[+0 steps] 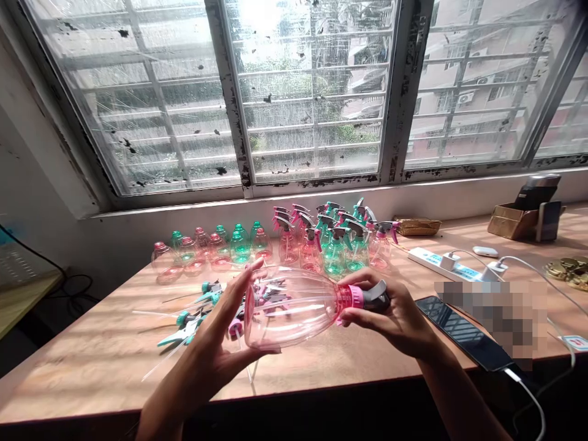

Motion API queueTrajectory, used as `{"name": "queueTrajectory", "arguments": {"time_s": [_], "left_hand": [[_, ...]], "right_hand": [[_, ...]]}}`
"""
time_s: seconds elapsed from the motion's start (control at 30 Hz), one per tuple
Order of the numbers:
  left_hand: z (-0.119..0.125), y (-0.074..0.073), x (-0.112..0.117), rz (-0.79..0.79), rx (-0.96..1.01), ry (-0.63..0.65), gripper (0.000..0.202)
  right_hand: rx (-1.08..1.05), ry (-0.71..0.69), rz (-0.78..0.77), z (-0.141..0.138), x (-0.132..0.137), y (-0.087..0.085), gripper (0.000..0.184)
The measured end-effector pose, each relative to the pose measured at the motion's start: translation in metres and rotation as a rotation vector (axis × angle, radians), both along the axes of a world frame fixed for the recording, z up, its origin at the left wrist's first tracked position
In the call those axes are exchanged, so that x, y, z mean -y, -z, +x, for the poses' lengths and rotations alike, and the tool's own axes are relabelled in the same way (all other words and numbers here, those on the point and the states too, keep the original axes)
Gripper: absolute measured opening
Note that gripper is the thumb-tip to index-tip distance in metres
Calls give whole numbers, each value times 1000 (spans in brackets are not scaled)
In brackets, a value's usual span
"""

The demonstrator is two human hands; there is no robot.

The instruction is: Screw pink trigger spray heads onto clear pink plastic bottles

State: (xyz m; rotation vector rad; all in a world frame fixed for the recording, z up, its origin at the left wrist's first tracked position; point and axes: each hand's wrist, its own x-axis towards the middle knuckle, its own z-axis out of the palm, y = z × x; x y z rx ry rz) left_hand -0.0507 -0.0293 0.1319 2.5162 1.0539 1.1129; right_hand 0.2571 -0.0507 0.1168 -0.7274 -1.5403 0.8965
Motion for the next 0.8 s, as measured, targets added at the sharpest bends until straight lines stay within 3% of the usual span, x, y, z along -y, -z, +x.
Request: {"name": "queueTrajectory", "arguments": {"time_s": [0.17, 0.33, 0.43, 0.5, 0.67, 0.8], "left_hand": [[-3, 11, -1, 30, 61, -16, 90], [-3, -4, 4, -26, 118, 133, 98], [-4, -11, 6, -15, 99, 155, 91], [-6, -10, 6, -20, 62, 127, 90], [-14, 6, 3, -47, 16, -88, 94], [-16, 11, -2, -45, -32, -79, 101]], "right_hand": [[-24, 16, 22, -1, 0, -1, 30], [97, 146, 167, -7, 4, -2, 29], [84, 128, 197, -9, 5, -2, 30], [73, 117, 205, -8, 5, -1, 32], [84, 117, 216, -5, 4, -2, 34], [82, 136, 206, -3, 6, -4, 30]]}}
